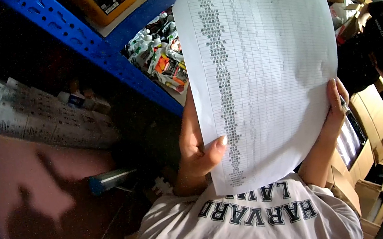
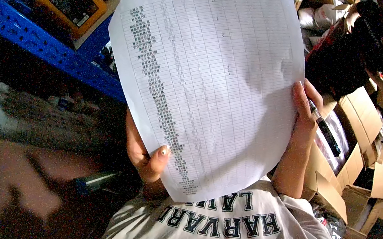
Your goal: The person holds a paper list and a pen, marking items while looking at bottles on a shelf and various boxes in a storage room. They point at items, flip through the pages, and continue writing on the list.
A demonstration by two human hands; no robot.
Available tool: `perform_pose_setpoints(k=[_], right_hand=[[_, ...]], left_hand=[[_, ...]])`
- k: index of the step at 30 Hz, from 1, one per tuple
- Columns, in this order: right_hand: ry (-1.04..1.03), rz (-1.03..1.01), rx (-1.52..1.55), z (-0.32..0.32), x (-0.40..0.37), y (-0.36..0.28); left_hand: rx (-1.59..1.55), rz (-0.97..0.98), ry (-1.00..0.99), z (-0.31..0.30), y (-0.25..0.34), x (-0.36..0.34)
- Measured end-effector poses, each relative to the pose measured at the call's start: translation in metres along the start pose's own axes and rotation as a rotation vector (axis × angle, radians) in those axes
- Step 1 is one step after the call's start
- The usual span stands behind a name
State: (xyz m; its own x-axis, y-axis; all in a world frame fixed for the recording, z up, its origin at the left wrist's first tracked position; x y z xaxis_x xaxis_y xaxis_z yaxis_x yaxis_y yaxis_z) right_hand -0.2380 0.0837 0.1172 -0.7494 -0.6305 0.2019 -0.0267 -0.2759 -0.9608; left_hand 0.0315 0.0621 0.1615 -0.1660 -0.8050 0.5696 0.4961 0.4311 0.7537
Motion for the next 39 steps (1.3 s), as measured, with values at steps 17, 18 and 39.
perform_pose_setpoints(k=[17,18,39], right_hand=[[-0.022,0.068,0.01,0.004,-0.01,0.001],[-0.041,0.073,0.021,0.007,-0.011,0.001],[-0.054,0.028,-0.011,-0.002,-0.011,-0.005]], left_hand=[[-0.036,-0.173,0.099,-0.001,-0.001,-0.011],[-0.042,-0.178,0.103,-0.002,-0.002,-0.011],[-0.031,-0.208,0.082,0.005,-0.009,-0.013]])
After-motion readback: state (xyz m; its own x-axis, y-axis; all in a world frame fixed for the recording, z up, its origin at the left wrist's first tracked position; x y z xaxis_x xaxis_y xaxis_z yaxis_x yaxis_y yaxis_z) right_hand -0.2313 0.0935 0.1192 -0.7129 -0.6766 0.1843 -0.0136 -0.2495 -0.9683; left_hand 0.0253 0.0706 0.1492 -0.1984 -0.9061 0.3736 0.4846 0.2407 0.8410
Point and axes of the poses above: each hand's wrist, its own x-axis towards the middle knuckle, its own z-axis out of the palm, y = z × x, the point moved 7 cm from there along x, towards the middle knuckle, and after that the axes turned 9 degrees about y, right-handed, at the moved point
